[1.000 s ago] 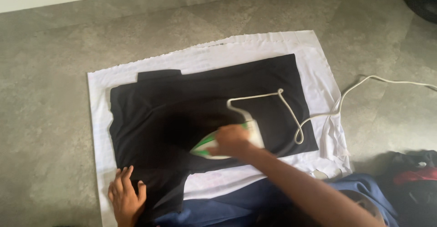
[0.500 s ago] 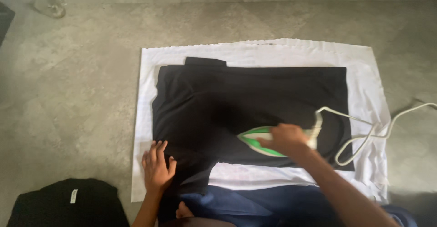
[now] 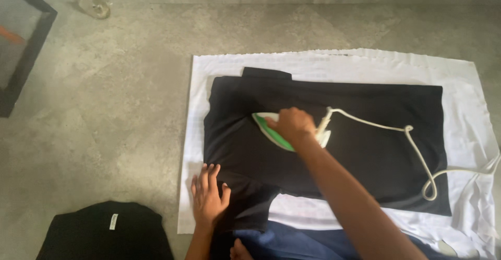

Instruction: The person irons a black shirt laid on a white cloth on the floor. They use a green and white iron, moving it back and forth across the fabric while occasionally adjusting the shirt with their left hand.

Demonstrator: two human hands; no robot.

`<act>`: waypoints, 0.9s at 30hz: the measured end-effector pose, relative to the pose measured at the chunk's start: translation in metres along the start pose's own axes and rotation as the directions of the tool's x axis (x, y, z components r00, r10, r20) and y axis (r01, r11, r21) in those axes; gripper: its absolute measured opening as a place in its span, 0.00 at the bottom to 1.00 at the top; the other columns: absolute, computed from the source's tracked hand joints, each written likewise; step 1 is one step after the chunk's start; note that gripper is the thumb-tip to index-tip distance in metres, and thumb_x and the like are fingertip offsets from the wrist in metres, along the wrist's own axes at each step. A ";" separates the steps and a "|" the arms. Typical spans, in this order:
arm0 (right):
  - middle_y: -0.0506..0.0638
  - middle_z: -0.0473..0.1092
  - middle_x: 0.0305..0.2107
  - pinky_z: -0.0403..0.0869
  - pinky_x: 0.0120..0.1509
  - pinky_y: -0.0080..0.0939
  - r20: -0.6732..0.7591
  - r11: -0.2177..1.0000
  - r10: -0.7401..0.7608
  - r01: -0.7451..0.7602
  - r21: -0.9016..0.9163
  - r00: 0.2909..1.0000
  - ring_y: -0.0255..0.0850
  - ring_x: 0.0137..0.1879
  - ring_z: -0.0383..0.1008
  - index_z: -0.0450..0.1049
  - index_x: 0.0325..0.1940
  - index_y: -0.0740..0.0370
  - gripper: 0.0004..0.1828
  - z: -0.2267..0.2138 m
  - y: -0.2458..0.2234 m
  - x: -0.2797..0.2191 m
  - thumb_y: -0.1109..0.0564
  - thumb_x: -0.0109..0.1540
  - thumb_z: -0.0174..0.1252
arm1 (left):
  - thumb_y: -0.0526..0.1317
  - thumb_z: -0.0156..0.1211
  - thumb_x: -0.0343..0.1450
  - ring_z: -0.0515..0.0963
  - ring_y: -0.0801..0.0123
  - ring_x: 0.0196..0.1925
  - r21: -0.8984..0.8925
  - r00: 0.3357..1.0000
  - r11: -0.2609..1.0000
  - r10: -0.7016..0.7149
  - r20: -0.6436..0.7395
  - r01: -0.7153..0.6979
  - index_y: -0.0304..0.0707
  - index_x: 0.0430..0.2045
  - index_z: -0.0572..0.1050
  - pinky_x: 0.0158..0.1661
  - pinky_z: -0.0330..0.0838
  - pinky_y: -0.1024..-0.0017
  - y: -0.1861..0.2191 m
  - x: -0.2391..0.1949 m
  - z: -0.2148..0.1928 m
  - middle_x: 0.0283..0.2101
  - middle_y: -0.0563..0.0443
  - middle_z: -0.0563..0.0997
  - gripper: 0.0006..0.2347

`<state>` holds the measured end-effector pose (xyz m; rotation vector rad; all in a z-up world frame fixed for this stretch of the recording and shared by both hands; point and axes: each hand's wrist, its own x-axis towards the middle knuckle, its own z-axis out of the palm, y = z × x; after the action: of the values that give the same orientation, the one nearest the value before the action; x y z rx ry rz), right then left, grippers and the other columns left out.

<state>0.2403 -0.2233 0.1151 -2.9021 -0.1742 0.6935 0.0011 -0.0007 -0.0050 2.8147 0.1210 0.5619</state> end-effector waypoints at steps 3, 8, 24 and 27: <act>0.58 0.78 0.47 0.79 0.52 0.58 0.082 0.991 -0.053 0.062 -0.115 0.995 0.60 0.53 0.80 0.81 0.52 0.59 0.42 -0.007 0.010 -0.001 0.21 0.65 0.46 | 0.43 0.54 0.69 0.66 0.53 0.75 -0.012 0.999 1.000 -0.028 0.034 0.029 0.40 0.64 0.69 0.70 0.57 0.44 0.002 0.001 -0.003 0.67 0.45 0.73 0.25; 0.50 0.77 0.32 0.79 0.42 0.52 0.271 0.864 -0.288 0.371 -0.341 0.919 0.51 0.40 0.80 0.81 0.43 0.57 0.44 -0.011 0.008 -0.016 0.17 0.64 0.40 | 0.43 0.54 0.68 0.67 0.54 0.75 0.020 1.000 1.000 -0.007 -0.003 0.007 0.40 0.64 0.70 0.69 0.60 0.45 0.001 0.002 0.000 0.66 0.47 0.74 0.25; 0.54 0.79 0.44 0.79 0.51 0.56 0.184 0.968 -0.133 0.168 -0.185 0.974 0.58 0.52 0.80 0.82 0.49 0.55 0.43 0.016 0.029 -0.077 0.18 0.62 0.44 | 0.45 0.52 0.70 0.64 0.55 0.77 0.017 0.998 0.999 0.034 0.053 -0.035 0.41 0.68 0.66 0.71 0.56 0.45 -0.005 -0.008 -0.003 0.70 0.45 0.70 0.27; 0.56 0.78 0.44 0.78 0.51 0.57 0.131 0.989 -0.109 0.121 -0.085 0.985 0.59 0.51 0.80 0.82 0.50 0.54 0.42 0.029 0.020 -0.077 0.18 0.63 0.46 | 0.45 0.53 0.69 0.66 0.56 0.76 0.035 0.999 0.999 0.038 0.032 -0.039 0.42 0.67 0.67 0.70 0.58 0.47 -0.002 -0.008 -0.003 0.70 0.45 0.72 0.28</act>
<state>0.1607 -0.2506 0.1198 -2.9072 -0.3960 0.8710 -0.0074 0.0014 -0.0059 2.8642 0.0720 0.5291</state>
